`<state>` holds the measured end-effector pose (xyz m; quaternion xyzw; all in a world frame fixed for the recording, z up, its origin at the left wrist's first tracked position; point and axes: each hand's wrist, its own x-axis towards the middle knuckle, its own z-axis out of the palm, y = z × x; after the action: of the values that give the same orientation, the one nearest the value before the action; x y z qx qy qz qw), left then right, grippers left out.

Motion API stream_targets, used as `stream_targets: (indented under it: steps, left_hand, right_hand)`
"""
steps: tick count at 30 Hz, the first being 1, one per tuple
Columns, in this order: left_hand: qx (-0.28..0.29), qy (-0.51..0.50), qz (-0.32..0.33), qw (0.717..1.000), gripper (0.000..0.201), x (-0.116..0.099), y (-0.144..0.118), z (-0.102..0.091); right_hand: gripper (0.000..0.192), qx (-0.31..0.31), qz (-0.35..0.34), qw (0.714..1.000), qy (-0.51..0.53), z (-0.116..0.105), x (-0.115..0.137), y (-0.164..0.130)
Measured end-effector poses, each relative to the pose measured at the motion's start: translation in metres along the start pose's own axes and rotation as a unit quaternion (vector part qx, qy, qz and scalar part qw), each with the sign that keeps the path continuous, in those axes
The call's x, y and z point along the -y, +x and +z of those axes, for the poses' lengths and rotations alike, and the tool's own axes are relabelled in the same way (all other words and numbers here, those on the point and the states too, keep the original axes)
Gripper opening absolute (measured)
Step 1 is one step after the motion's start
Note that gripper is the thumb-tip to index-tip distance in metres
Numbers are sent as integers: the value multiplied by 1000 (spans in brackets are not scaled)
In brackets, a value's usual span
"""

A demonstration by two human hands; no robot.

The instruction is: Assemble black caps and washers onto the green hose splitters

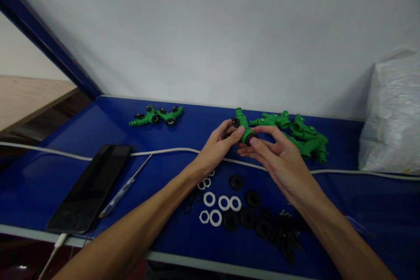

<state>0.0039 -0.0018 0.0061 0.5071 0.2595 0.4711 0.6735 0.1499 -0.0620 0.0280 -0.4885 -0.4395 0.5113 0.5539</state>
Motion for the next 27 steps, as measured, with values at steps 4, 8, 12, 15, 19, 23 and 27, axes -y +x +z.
stream_targets:
  steps: [4, 8, 12, 15, 19, 23, 27]
  left_hand:
    - [21, -38, 5, 999, 32, 3, 1, -3]
    - [30, -67, -8, 997, 33, 6, 3, -4]
    - [43, -108, -28, 993, 30, 6, 1, -4]
    - [45, -120, -45, 991, 29, 2, -1, -2]
    - [16, -140, -75, 987, 28, -2, 0, 2]
    - [-35, -130, -101, 986, 36, -5, 3, 3]
    - [-45, -138, -108, 984, 30, -5, 2, 0]
  right_hand:
    - [32, -9, -31, 999, -28, 1, 0, 0]
    - [29, -33, -57, 996, -68, 0, 1, 2]
    - [28, -33, -52, 995, -84, 0, 2, 2]
    - [31, -19, -34, 997, -62, 1, 2, 1]
    - [32, -7, -34, 999, -37, 3, 2, 0]
    - [32, -7, -46, 998, -53, 3, 3, -2]
    - [32, -20, -55, 996, -64, 3, 5, -3]
